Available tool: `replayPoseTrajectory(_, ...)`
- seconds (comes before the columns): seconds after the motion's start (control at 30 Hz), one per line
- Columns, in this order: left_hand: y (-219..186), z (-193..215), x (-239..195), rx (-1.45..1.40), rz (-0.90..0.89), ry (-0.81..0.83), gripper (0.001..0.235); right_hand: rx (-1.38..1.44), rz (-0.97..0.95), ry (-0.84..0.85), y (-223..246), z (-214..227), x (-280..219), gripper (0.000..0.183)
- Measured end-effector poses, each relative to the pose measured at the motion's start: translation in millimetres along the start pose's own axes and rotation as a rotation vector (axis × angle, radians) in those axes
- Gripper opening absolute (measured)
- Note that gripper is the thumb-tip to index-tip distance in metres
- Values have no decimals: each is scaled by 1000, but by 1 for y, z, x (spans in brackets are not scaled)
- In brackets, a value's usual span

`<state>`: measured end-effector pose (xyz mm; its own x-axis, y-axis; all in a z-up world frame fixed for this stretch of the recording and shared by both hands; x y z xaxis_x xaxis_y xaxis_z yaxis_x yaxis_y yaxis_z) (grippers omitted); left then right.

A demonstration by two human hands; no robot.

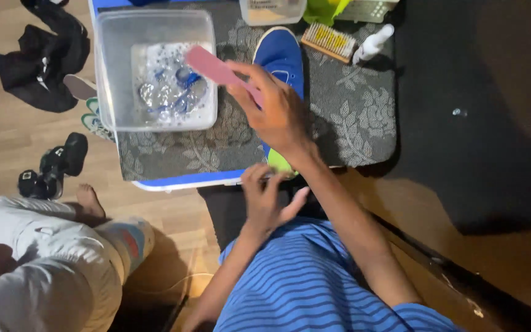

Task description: The person cleans a blue sneaker by scrubbing the white sole with a pink brush dipped in soapy water. They then wipe the shoe with a green cloth and continue scrubbing the sole and sides with the brush.

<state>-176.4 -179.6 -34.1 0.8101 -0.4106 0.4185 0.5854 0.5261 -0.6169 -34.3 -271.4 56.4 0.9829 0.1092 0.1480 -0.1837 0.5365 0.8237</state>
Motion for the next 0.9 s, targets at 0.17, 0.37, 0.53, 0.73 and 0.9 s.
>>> replayPoseTrajectory(0.17, 29, -48, 16, 38, 113, 196, 53, -101, -21, 215, -13, -31, 26, 23)
replayPoseTrajectory(0.37, 53, 5, 26, -433, 240, -3, 56, 329, -3, 52, -27, 27, -39, 36)
replayPoseTrajectory(0.53, 110, 36, 4, -756, 239, -160, 72, 435, -160, -88, -79, 48, -155, 40)
replayPoseTrajectory(0.73, 137, 26, -16, -811, 394, -46, 77, 633, -393, -234, -126, 20, -262, 38)
replayPoseTrajectory(0.9, 163, 6, -25, -823, 446, -66, 60, 687, -389, -287, -116, 12, -270, 38)
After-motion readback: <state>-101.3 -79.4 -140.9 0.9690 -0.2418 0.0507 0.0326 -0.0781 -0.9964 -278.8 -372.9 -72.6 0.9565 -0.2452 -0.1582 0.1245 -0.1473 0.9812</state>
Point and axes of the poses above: each hand's wrist, its own x-axis towards the middle knuckle, its own z-axis out of the back of the hand, y = z × x, the point moved 10 cm from there along x, towards the middle knuckle, and after that the axes turned 9 degrees about y, right-handed, at the moved point
